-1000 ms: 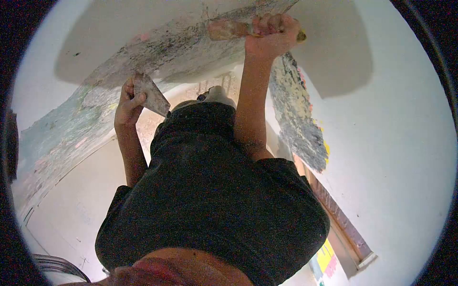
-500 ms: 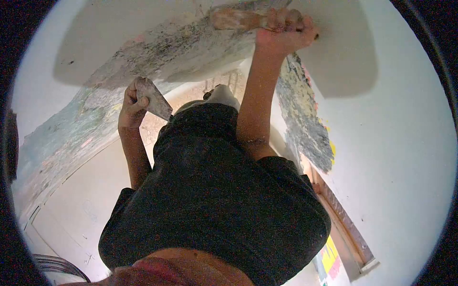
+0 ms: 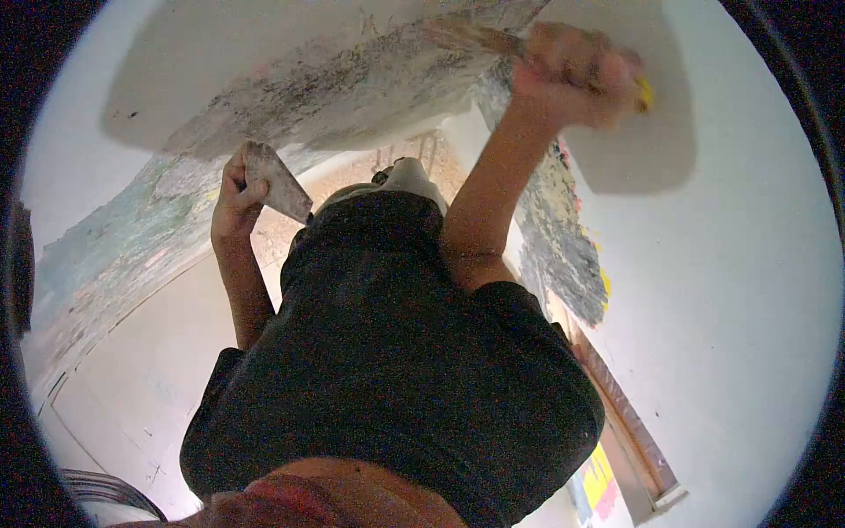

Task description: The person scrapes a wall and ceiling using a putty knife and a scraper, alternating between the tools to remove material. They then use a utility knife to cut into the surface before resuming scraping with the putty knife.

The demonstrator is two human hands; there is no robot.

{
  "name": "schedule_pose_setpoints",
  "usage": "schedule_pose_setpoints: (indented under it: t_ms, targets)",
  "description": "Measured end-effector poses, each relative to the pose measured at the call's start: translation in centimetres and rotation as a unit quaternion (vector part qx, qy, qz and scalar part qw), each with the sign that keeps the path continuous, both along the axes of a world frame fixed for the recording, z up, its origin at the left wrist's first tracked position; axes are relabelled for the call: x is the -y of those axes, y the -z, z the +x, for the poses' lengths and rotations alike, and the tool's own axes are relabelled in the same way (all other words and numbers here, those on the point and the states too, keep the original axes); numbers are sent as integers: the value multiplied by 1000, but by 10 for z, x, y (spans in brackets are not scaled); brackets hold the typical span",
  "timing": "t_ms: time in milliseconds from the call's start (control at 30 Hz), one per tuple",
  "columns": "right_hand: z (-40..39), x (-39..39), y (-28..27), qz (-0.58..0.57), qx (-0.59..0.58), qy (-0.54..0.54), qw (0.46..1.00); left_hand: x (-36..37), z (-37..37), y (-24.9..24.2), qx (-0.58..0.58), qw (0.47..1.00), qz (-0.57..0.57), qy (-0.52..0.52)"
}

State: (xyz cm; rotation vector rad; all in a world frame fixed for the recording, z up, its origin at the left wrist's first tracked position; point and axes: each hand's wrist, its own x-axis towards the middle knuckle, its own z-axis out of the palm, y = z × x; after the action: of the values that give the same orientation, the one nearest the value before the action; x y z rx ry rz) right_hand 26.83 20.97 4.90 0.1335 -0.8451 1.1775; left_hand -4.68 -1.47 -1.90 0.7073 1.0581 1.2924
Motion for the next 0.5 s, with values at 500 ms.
schedule_pose_setpoints:
  t_ms: [500]
  targets:
    - [-15, -1, 7, 14, 82, 48, 995, 0, 3, 1, -12, 1000, -2, 3]
